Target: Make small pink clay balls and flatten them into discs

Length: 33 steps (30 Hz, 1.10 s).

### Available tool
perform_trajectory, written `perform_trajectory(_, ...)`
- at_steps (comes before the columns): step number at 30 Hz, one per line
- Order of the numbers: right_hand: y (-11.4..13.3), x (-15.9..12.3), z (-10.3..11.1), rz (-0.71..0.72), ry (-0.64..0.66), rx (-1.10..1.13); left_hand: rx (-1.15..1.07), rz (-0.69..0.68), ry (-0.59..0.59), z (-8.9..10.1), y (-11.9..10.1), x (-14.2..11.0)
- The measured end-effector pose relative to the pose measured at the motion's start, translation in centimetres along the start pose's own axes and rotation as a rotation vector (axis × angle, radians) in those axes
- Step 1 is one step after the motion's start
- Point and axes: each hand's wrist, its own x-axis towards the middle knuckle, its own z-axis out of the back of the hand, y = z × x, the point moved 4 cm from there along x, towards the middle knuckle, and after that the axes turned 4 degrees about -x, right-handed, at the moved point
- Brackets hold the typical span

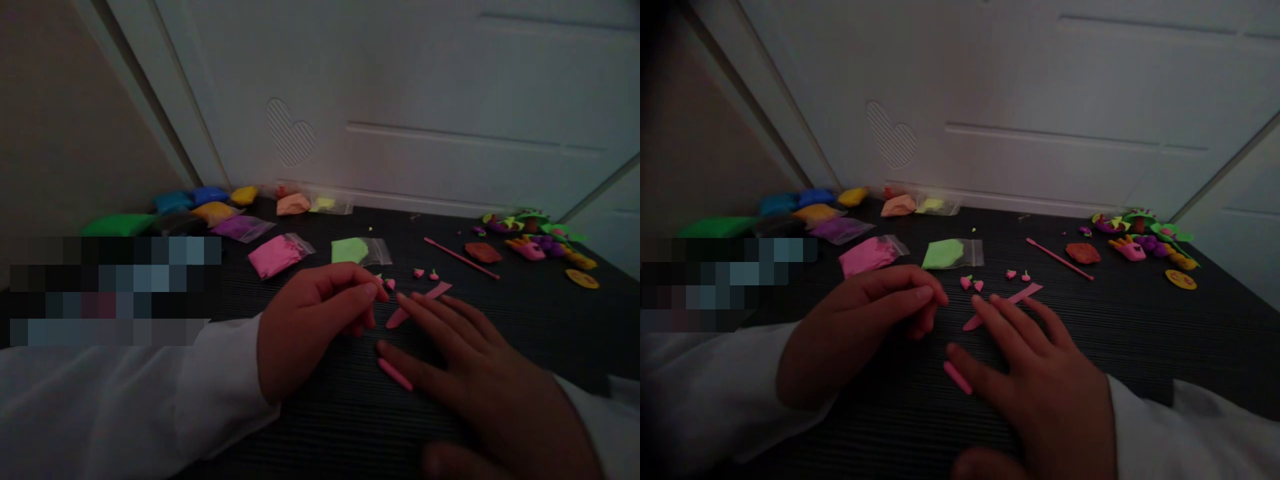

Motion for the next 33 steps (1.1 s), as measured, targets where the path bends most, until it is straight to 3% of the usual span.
perform_trajectory(3,0.6,0.1,0.3,0.133,-0.061,-0.006,-0.002,0.016,0.006,0.0,0.1,0.0)
perform_trajectory(7,-0.1,0.1,0.0,-0.008,-0.014,0.037,-0.012,0.013,0.004,0.0,0.1,0.0)
perform_trajectory(11,0.6,-0.1,0.3,0.187,-0.073,0.017,-0.013,0.019,0.006,0.0,0.0,0.0)
perform_trajectory(15,0.0,0.1,0.0,0.02,0.013,0.028,0.013,0.007,-0.006,0.0,0.0,0.0)
perform_trajectory(18,0.7,0.0,0.3,0.176,-0.068,0.032,0.02,-0.01,0.007,0.0,0.0,0.0)
perform_trajectory(22,-0.2,0.1,-0.2,0.01,0.023,0.063,0.01,-0.009,0.004,0.0,0.1,0.1)
perform_trajectory(26,0.4,0.2,-0.1,0.175,-0.013,0.032,-0.014,0.005,0.018,0.0,0.1,0.0)
perform_trajectory(30,0.0,0.1,-0.2,0.007,0.029,0.054,0.005,0.0,0.01,0.0,0.1,0.0)
perform_trajectory(33,1.2,-0.3,0.3,0.155,-0.067,0.013,0.004,0.0,0.011,0.0,0.0,0.0)
